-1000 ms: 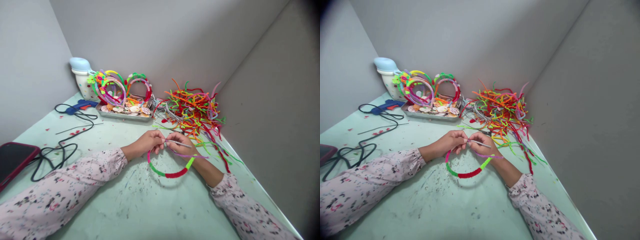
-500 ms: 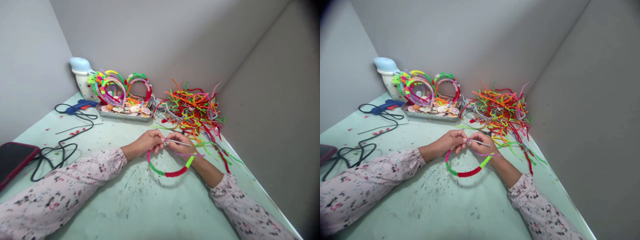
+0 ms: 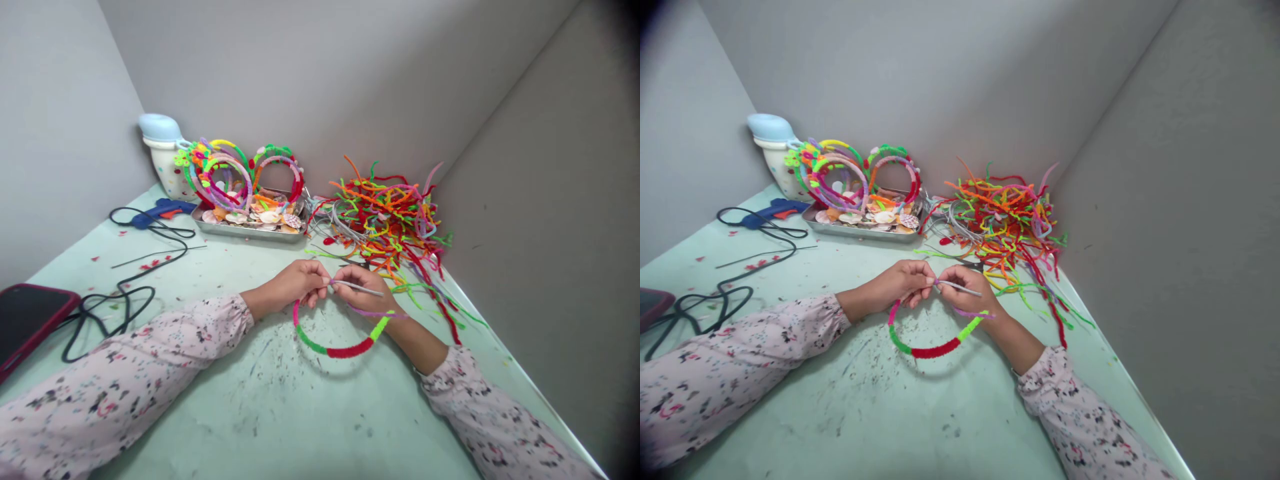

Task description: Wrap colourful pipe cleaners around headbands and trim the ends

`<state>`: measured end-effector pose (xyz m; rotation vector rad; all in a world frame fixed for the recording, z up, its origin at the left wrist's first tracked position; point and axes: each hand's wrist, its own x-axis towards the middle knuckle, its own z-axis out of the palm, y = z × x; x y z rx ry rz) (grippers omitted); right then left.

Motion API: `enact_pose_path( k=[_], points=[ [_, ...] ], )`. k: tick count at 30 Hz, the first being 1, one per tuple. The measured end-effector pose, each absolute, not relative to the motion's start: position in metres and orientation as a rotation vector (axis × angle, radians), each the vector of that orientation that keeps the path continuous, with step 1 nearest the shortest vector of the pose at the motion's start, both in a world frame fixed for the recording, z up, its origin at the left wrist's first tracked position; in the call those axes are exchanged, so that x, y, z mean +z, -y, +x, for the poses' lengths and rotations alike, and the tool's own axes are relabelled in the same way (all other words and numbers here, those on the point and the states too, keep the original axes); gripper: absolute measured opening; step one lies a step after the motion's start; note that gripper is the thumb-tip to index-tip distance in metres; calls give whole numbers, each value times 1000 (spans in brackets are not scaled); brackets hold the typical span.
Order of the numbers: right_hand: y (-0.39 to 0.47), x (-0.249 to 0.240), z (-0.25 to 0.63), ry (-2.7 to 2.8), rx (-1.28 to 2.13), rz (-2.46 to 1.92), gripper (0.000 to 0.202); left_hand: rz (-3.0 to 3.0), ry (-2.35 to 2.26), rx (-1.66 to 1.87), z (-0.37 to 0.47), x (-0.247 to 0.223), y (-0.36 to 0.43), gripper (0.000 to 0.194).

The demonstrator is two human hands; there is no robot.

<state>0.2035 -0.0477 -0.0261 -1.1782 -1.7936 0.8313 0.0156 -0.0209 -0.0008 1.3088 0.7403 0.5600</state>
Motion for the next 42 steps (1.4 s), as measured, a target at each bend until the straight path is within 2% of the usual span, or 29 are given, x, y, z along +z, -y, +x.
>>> enact_pose_path(
  k=[7, 28, 35, 42],
  points=[
    [48, -25, 204, 1908, 593, -1168, 11, 1319, -728, 565, 16, -3, 19, 12],
    [46, -32, 206, 1844, 853, -1069, 18, 1366, -733, 558, 16, -3, 20, 17],
    [49, -24, 207, 2058, 466, -1027, 12, 1335, -721, 528, 14, -3, 17, 16],
    [53, -21, 205, 2150, 262, -904, 16, 1326, -700, 491, 12, -2, 16, 14]
  ],
)
